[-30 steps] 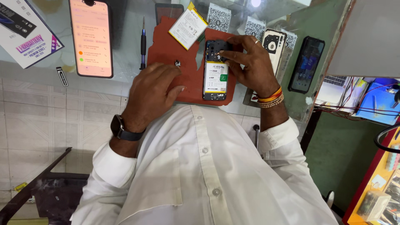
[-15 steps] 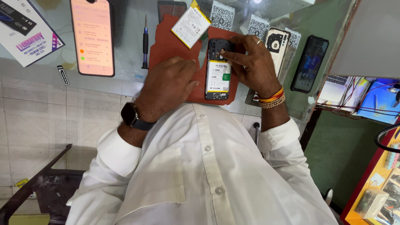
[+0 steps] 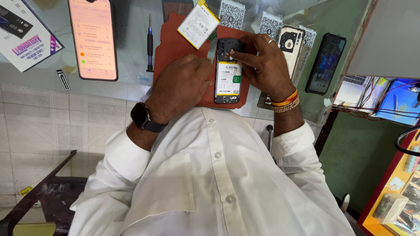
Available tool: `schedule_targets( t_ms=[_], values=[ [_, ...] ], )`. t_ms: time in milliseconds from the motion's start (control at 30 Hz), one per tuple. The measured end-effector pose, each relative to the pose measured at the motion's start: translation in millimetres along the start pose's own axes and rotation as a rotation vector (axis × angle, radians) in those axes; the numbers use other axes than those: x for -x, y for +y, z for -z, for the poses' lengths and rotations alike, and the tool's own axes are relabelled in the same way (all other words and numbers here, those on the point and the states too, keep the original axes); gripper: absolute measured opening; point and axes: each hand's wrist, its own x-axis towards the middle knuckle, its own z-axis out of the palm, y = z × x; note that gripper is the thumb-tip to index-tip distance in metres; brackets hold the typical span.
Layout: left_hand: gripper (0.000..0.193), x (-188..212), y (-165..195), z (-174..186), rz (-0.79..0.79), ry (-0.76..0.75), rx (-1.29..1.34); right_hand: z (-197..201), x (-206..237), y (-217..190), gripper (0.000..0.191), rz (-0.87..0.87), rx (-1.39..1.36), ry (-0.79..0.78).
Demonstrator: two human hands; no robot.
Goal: The person removes a phone's back cover and battery, then uses a screwdriver to unscrew and remove the camera module. They handle the camera module and screws, placing them on the workbench.
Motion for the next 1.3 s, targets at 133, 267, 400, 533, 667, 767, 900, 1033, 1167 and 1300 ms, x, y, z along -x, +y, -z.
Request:
schedule_targets(
  t_ms=[133,267,400,533,667,767,900,1033,1167,1300],
  values=[
    [0.031,-1.3,-0.7,-3.5,-0.003,0.009,0.021,1.4,-0.3,-2.4,0.041,0.005,0.024,-0.002],
    [0.022,-5.6,-3.9,-8.5,0.010,-0.005,0.009,2.3,-0.7,-5.3,0.038,-0.004,0.027,-0.005],
    [0.014,-7.8,-5.6,-10.5,0.011,0.006,-0.001,3.1,-1.4,-7.0,0.036,-0.002,0.031,0.003],
    [0.016,-7.8,-6.5,-8.7,0.025,0.009,0.018,3.1,-2.0,-7.9,0.035,-0.006,0.019,0.005],
    [0.020,-7.7,-7.0,-7.5,0.020,0.032,0.038,2.8,-2.0,-7.9,0.035,-0.009,0.026,0.000],
    [0.022,-7.6,-6.8,-8.4,0.016,0.036,0.038,2.3,-2.4,-7.4,0.036,-0.002,0.034,0.001],
    [0.015,-7.1,-5.3,-11.3,0.050,-0.005,0.016,1.9,-2.2,-7.0,0.036,0.002,0.044,-0.002],
    [0.017,-8.1,-3.7,-14.6,0.034,0.000,0.009,1.7,-1.5,-7.8,0.038,-0.008,0.052,-0.011],
    [0.033,-8.8,-3.5,-16.5,-0.020,0.044,0.011,1.5,-2.9,-8.7,0.037,0.000,0.041,-0.003],
    [0.040,-9.7,-1.1,-21.3,0.035,-0.036,0.003,2.2,-4.6,-11.6,0.039,0.002,0.052,-0.009]
  ],
)
